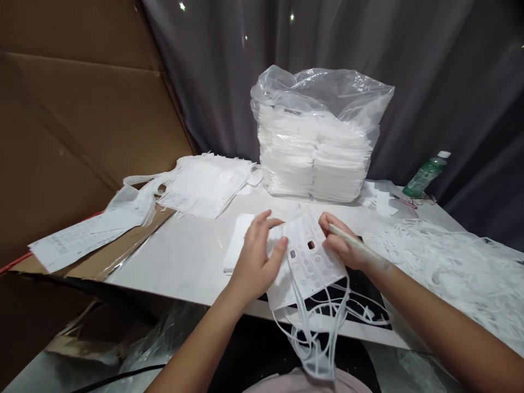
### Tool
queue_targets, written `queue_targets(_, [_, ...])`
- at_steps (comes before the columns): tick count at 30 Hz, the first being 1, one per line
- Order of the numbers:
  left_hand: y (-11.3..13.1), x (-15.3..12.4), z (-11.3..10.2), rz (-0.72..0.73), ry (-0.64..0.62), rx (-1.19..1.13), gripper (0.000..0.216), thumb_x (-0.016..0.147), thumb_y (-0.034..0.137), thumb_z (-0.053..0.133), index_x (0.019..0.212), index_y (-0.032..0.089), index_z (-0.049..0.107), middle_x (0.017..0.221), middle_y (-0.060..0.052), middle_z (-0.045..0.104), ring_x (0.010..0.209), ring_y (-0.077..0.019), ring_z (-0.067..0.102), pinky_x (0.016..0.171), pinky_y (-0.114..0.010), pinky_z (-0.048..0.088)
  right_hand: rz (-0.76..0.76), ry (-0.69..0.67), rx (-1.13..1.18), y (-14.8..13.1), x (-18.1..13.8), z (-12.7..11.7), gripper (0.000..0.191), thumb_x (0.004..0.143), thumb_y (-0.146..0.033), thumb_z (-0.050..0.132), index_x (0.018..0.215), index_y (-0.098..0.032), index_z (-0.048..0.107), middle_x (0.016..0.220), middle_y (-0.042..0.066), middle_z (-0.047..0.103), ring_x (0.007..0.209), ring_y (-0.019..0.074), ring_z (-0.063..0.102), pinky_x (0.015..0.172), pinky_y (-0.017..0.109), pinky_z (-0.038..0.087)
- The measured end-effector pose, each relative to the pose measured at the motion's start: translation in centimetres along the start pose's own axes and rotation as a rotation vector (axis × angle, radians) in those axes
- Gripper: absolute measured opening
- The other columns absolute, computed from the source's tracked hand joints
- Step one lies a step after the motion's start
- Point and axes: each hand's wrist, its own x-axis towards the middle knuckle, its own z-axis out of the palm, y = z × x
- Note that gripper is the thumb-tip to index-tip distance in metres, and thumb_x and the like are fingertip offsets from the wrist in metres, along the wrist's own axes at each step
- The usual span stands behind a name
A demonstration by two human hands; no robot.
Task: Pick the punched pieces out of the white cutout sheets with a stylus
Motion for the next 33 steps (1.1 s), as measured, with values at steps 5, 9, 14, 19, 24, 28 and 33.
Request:
queue_targets(5, [1.3,-0.1,5.0,0.172,-0.503,0.229,0.032,0.096,0.034,0.042,0.121,0.016,0.051,0.143,-0.014,0.042,0.139,-0.0304,0.027,0.11,-0.051,0.031,0.197,0.136,-0.206,5.5,-3.0,-2.9,0.022,0.062,-0.016,0.045,0.072,-0.024,0.027,0.062,-0.008,0.03,0.055,0.01,0.03,0.05,0.022,0.026])
queue_targets(9, [1.7,1.2,7.5,0.288,-0.748,0.365,0.043,0.093,0.037,0.049,0.127,0.012,0.048,0.145,-0.018,0.039,0.136,-0.0353,0.031,0.108,-0.054,0.034,0.299,0.208,-0.399,6.4,-4.3,-4.7,0.024,0.068,-0.017,0.049,0.072,-0.024,0.027,0.058,-0.009,0.033,0.053,0.0105,0.032,0.051,0.023,0.026])
queue_targets(14, [1.3,3.2,8.3,0.406,-0.874,0.331,0.031,0.092,0.038,0.05,0.114,0.017,0.056,0.144,-0.015,0.042,0.134,-0.0323,0.038,0.108,-0.053,0.034,0.285,0.277,-0.532,5.8,-5.1,-6.0,0.025,0.086,-0.037,0.051,0.077,-0.024,0.031,0.061,-0.007,0.043,0.054,0.0126,0.04,0.053,0.025,0.028])
queue_targets(19, [0.2,3.0,7.9,0.405,-0.961,0.303,0.049,0.096,0.044,0.041,0.142,0.028,0.036,0.152,-0.01,0.03,0.137,-0.032,0.032,0.108,-0.056,0.032,0.224,0.319,0.004,5.6,-5.6,-6.0,0.039,0.093,-0.063,0.025,0.1,-0.026,0.034,0.063,-0.007,0.049,0.046,0.0095,0.037,0.045,0.021,0.03])
queue_targets(24, [-0.2,3.2,6.7,0.394,-1.052,0.251,0.053,0.094,0.042,0.047,0.144,0.034,0.031,0.154,-0.006,0.024,0.139,-0.0297,0.028,0.11,-0.055,0.029,0.302,0.177,0.281,5.3,-5.5,-5.5,0.031,0.084,-0.049,0.061,0.082,-0.02,0.05,0.062,-0.005,0.054,0.046,0.0054,0.044,0.044,0.017,0.035])
queue_targets(28, [-0.1,3.4,6.5,0.347,-1.071,0.223,0.06,0.091,0.04,0.054,0.145,0.035,0.029,0.155,-0.006,0.021,0.138,-0.0302,0.032,0.109,-0.056,0.031,0.426,0.178,0.397,5.2,-5.2,-5.7,0.02,0.073,-0.03,0.075,0.076,-0.018,0.06,0.058,-0.004,0.056,0.048,0.0053,0.05,0.045,0.015,0.04])
queue_targets(33, [-0.3,3.4,6.7,0.313,-1.067,0.195,0.066,0.091,0.042,0.052,0.148,0.033,0.02,0.155,-0.004,0.021,0.137,-0.0302,0.033,0.108,-0.056,0.033,0.494,0.192,0.469,5.0,-5.1,-6.2,0.018,0.069,-0.026,0.078,0.075,-0.017,0.062,0.057,-0.003,0.06,0.049,0.0058,0.054,0.047,0.015,0.043])
